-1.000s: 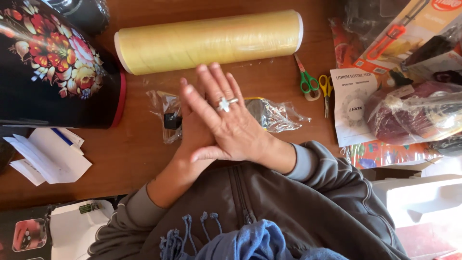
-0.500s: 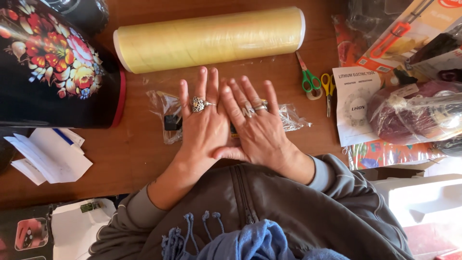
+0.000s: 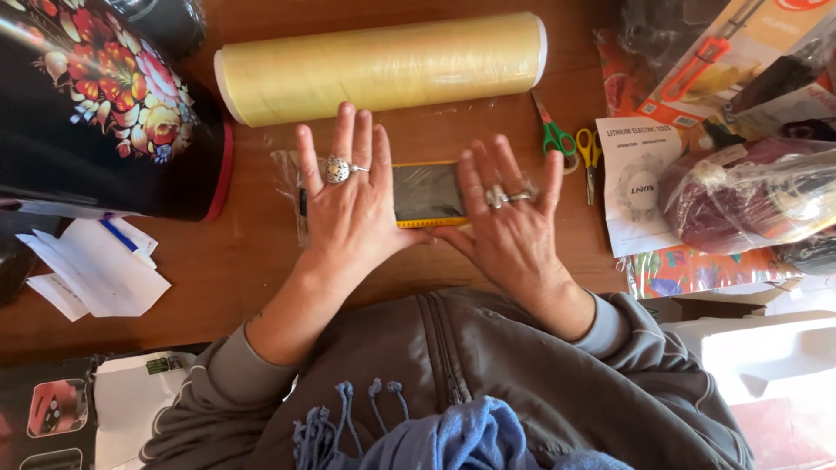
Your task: The recorder is wrapping a yellow LED work light with clear plastic wrap and using a small utility cutter to trim the excess.
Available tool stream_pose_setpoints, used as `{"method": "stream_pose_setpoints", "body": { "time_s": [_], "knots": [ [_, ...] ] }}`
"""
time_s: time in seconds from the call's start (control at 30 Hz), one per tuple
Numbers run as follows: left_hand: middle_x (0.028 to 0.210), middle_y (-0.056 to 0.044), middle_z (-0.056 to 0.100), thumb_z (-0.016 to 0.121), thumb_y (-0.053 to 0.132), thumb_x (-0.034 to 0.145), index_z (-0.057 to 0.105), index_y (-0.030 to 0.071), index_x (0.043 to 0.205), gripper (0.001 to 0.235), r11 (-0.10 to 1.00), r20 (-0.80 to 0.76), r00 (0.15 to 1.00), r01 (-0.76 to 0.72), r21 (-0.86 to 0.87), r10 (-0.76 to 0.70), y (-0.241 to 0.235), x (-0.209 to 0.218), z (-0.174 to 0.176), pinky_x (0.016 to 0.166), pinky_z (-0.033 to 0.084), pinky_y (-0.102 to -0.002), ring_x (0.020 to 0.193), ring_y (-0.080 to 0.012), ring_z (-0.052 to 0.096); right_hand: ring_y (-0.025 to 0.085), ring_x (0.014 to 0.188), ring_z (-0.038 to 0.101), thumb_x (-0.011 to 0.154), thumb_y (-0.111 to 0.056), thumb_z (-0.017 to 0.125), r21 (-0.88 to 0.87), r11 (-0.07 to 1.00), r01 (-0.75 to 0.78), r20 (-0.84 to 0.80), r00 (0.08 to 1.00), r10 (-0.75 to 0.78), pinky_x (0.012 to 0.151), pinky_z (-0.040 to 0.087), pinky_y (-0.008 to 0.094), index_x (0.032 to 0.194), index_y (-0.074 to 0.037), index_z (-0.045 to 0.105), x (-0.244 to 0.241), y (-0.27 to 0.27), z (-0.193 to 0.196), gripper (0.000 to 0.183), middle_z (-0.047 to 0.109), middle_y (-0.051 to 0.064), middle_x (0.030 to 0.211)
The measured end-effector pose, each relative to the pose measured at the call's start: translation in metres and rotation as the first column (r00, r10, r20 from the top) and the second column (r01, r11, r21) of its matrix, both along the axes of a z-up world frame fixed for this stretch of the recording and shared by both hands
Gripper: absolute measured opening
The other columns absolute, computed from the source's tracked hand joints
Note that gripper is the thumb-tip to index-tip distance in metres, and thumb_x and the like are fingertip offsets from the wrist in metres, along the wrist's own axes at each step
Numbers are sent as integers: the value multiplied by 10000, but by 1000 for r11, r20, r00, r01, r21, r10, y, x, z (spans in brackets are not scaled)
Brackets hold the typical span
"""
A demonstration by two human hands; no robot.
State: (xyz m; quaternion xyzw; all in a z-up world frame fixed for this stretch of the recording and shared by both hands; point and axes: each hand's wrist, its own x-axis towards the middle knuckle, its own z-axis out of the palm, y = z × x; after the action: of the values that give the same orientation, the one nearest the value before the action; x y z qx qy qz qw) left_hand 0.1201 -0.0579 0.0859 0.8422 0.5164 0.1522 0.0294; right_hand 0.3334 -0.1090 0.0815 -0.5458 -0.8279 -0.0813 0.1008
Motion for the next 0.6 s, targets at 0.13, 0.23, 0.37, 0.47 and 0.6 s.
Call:
{"method": "stream_pose_setpoints", "body": {
  "time_s": [0.13, 0.23, 0.37, 0.47, 0.6],
  "knots": [
    [1616, -311, 317, 856, 790, 448, 421, -164, 1483, 1473, 1000, -25, 1000, 8, -5, -8, -2, -1, 5, 1192, -25, -701, 1560, -396, 149, 337, 1593, 264, 904, -660, 711, 14, 997, 78, 11, 997, -78, 1203, -20, 711, 1567, 51, 446, 33, -10, -1, 1007, 493, 138, 1573],
    [1616, -302, 336, 866, 766, 424, 433, -124, 1497, 1460, 998, -65, 997, 48, 31, -46, -1, 2, 8, 1171, -32, -716, 1555, -395, 161, 382, 1561, 201, 711, -653, 820, -54, 995, 85, -185, 978, -93, 1155, -59, 724, 1542, 12, 384, 63, -13, -7, 1150, 417, 172, 1603],
    [1567, -286, 411, 876, 725, 473, 435, -60, 1510, 1374, 983, -46, 983, 179, 52, -176, 3, 15, 6, 1180, -8, -721, 1539, -386, 227, 372, 1626, 130, 622, -539, 952, 39, 999, 10, -555, 832, 14, 1298, 92, 574, 1644, -24, 71, 90, -9, -51, 1444, 176, 243, 1706],
    [1448, -281, 507, 880, 707, 523, 444, -23, 1485, 1284, 978, -65, 975, 210, -22, -210, 13, 26, 12, 1180, 37, -705, 1395, -379, 407, 360, 1586, 262, 606, -418, 983, -146, 983, -113, -736, 676, -32, 1289, 271, 487, 1651, -13, -23, 94, 0, -92, 1506, 201, 268, 1695],
    [1186, -248, 651, 888, 676, 600, 510, 25, 1384, 1086, 967, -92, 971, 208, -147, -223, 21, 26, 3, 1138, 182, -642, 986, -335, 692, 333, 1401, 538, 625, -334, 996, -354, 915, -194, -809, 555, -195, 1185, 419, 441, 1635, -25, -63, 77, 9, -122, 1496, 526, 218, 1506]
  ]
}}
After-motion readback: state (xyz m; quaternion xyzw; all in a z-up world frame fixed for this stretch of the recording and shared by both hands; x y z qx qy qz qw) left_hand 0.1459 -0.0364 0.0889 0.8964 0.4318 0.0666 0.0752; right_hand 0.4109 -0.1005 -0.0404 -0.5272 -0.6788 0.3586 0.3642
